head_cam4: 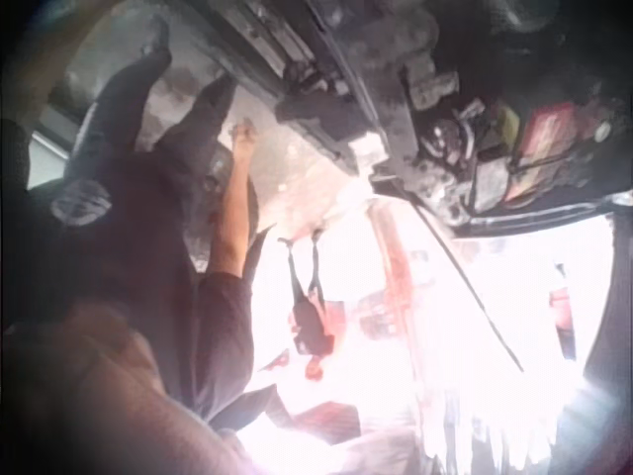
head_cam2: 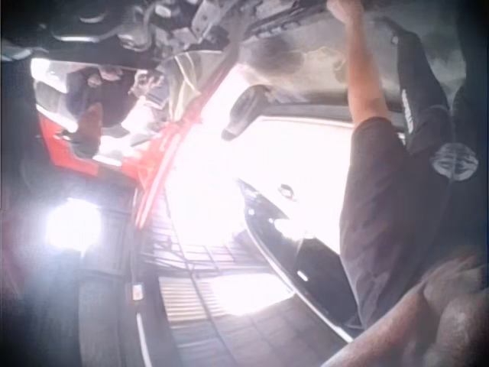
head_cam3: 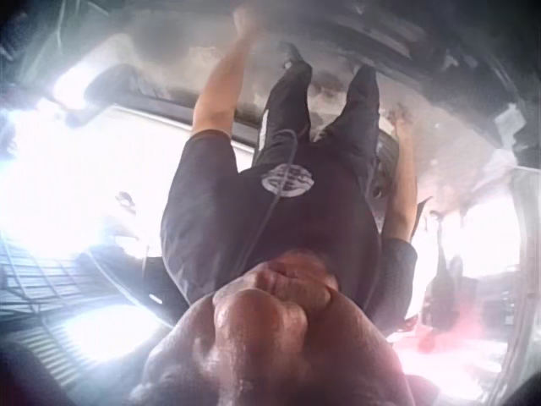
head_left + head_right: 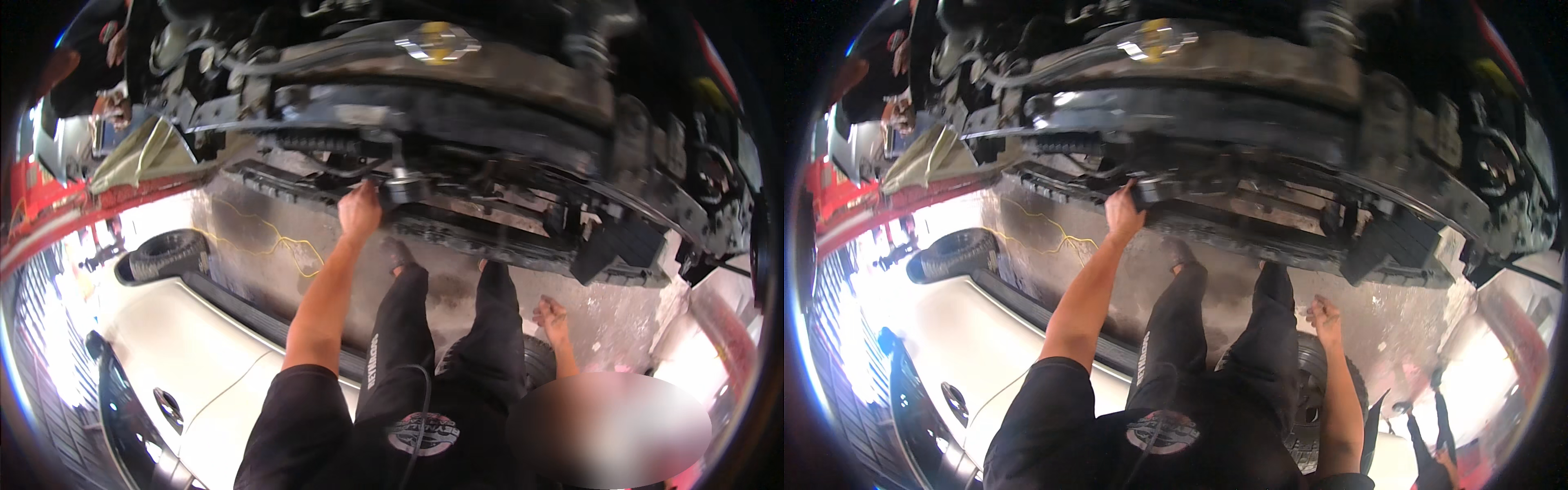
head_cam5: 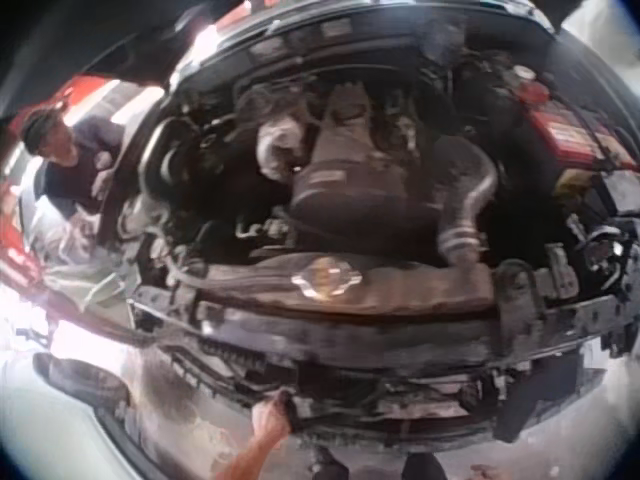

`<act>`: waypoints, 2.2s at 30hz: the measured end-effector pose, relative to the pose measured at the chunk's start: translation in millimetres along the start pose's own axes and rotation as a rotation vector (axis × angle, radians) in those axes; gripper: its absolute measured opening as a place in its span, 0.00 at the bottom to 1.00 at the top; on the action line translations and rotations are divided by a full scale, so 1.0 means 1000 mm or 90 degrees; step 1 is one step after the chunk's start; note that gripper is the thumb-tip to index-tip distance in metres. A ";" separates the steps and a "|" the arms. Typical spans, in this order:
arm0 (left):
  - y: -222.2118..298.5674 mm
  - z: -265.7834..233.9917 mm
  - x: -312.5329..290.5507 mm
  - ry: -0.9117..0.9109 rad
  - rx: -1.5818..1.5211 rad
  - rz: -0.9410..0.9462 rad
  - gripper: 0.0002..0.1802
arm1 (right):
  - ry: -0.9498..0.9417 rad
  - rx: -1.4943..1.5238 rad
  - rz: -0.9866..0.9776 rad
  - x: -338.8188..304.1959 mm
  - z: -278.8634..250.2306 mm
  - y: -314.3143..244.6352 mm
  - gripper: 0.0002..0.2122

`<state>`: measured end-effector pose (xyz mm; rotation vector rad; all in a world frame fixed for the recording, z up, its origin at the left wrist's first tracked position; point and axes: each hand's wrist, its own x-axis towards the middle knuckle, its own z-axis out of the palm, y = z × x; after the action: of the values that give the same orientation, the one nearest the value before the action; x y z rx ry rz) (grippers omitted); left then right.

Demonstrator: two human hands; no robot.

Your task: The person removes a headlight assembly from the front of a car, places it on the floor, then kneels to remove bolts and a metal support bar from the front bumper area using a ratchet and socket. The removed parts are set aside on the floor.

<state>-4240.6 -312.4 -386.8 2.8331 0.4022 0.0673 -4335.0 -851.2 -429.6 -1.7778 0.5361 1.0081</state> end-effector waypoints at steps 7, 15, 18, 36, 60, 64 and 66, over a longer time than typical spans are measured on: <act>-0.019 0.005 -0.008 0.038 -0.177 -0.082 0.10 | -0.125 -0.182 -0.100 -0.056 0.141 -0.088 0.16; -0.082 -0.102 -0.105 0.074 -0.625 -0.082 0.09 | -0.148 -0.221 -0.222 -0.124 0.352 -0.256 0.14; -0.165 -0.113 -0.198 -0.109 -0.530 -0.213 0.11 | -0.150 -0.329 -0.379 -0.124 0.422 -0.321 0.14; -0.299 -0.020 -0.364 0.011 -0.693 -0.938 0.10 | -0.310 -0.680 -0.354 0.259 0.654 -0.411 0.29; -0.408 0.155 -0.066 0.168 -0.898 -0.825 0.13 | -0.247 -0.710 -0.255 0.450 0.823 -0.348 0.34; -0.439 0.179 -0.010 0.172 -0.861 -0.806 0.15 | -0.216 -0.629 -0.253 0.445 0.830 -0.349 0.34; -0.456 0.187 0.005 0.146 -0.864 -0.856 0.17 | -0.205 -0.621 -0.271 0.445 0.839 -0.333 0.32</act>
<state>-4341.5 60.4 -693.8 0.9057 1.4596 0.2503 -4171.0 84.6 -761.3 -2.3272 -0.6380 1.3101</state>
